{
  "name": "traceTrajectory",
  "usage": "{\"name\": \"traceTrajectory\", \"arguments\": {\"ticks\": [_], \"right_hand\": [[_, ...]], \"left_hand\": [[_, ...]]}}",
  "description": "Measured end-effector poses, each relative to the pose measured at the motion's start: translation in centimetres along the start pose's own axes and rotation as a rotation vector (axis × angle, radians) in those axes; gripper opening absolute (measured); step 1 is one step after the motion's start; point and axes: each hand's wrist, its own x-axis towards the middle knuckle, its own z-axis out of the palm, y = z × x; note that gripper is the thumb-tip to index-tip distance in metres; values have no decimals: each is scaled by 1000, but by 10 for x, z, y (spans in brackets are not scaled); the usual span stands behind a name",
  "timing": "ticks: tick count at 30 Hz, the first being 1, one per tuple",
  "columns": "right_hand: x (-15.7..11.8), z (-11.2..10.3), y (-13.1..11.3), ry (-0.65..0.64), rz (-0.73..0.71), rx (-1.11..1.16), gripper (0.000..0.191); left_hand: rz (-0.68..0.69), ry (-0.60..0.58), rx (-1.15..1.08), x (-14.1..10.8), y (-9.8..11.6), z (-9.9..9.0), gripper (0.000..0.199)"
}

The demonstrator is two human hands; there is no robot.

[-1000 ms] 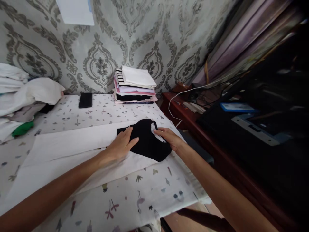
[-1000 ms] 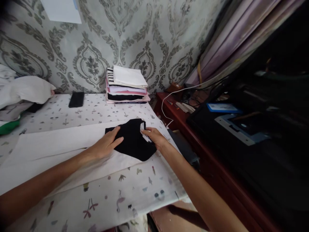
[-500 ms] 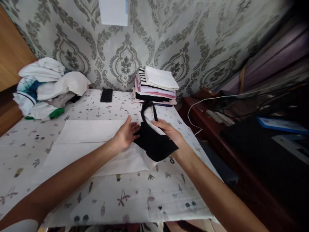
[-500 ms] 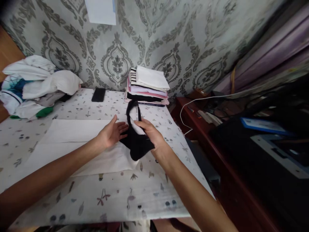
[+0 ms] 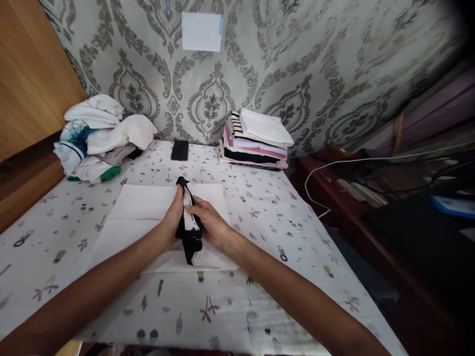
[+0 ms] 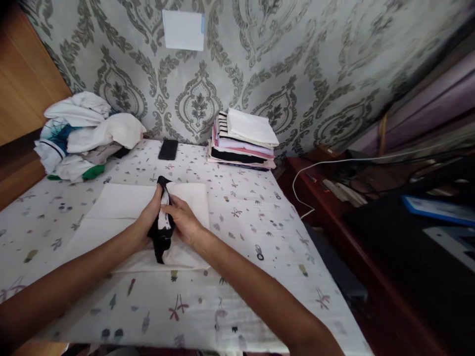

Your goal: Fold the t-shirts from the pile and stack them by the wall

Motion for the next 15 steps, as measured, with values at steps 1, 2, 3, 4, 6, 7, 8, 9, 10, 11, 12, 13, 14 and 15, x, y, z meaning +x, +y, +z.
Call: {"name": "traceTrajectory", "arguments": {"ticks": [1,2,3,4,6,7,8,9,10,11,12,13,14,15], "right_hand": [[1,-1,2,-3,10,2,37],[2,-2,4,-8,29,-5,39],[2,-4,6,-19,55,-21,41],[2,-5,7,-31,82,-43,44],[1,-5,9,-47,125,-84,51],[0,-5,9,-43,137,-99,54],[-1,-5,9,-32,144,-110,57],[-3,-5,10,-16,145,-120,60],[-4,-5,10,-1,138,-134,62],[-7,-7,10,8,116,-163,64],[-9,-9,11,13,74,-215,64],[-12,-13,11,15,10,-300,62],[-16,-17,10,18,-77,-419,58],[-19,-22,10,24,-178,-566,51]], "left_hand": [[-19,12,-14,0,2,-2,73],[-43,16,-39,0,4,-3,73],[-66,4,-66,-1,7,-4,74],[-82,-30,-85,-2,10,-5,74],[-82,-107,-102,-6,16,-8,73],[-75,-137,-99,-8,19,-10,72],[-74,-154,-91,-9,20,-12,72],[-84,-167,-82,-10,21,-13,71],[-110,-179,-71,-10,21,-15,69],[-147,-190,-57,-10,22,-16,64],[-187,-190,-34,-8,22,-17,58],[-210,-171,2,-6,23,-19,49],[-201,-129,57,-3,25,-22,41],[-149,-64,134,-1,28,-25,35]]}}
